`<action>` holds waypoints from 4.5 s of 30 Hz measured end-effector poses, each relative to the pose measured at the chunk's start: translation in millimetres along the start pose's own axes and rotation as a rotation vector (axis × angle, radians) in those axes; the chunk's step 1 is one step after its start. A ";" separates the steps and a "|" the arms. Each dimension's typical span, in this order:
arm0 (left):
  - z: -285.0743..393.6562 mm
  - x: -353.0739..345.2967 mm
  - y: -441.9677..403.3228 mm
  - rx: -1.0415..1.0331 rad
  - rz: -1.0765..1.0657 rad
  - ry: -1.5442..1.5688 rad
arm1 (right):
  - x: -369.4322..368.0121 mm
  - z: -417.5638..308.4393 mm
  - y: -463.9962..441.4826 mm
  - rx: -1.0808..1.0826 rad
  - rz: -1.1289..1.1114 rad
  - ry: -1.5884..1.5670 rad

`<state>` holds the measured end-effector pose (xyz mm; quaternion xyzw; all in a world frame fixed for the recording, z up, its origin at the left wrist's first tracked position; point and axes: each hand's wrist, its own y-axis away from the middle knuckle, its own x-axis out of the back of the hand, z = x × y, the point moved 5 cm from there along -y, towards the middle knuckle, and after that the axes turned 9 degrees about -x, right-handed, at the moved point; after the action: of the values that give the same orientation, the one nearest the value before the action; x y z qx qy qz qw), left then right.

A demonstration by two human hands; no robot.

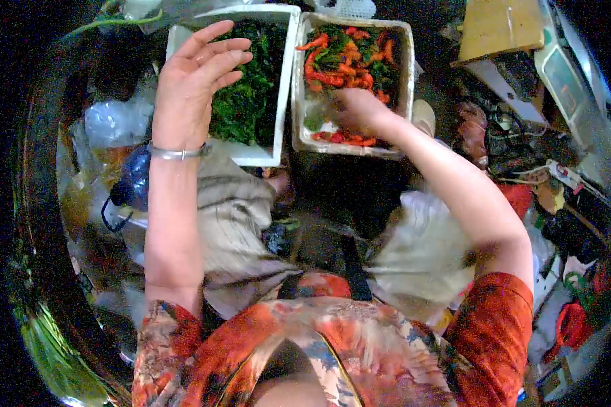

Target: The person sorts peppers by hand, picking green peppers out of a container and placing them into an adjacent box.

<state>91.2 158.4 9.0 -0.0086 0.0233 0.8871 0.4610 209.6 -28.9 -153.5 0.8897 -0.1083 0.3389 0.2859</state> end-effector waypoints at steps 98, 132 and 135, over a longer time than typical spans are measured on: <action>25.1 -8.0 5.7 -0.096 -0.093 -0.092 | -150.7 96.8 -120.3 -0.401 -0.054 -0.883; 13.4 -5.3 2.9 -0.072 -0.016 -0.186 | -3.5 -80.0 -71.0 -0.103 -0.572 -0.858; 16.2 -7.7 4.8 -0.064 -0.008 -0.195 | 11.4 -94.4 -91.5 -0.002 -0.484 -0.866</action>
<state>91.8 150.2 25.6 0.0630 -0.0501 0.8822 0.4639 202.4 100.5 -128.5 0.9482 -0.0077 -0.1379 0.2860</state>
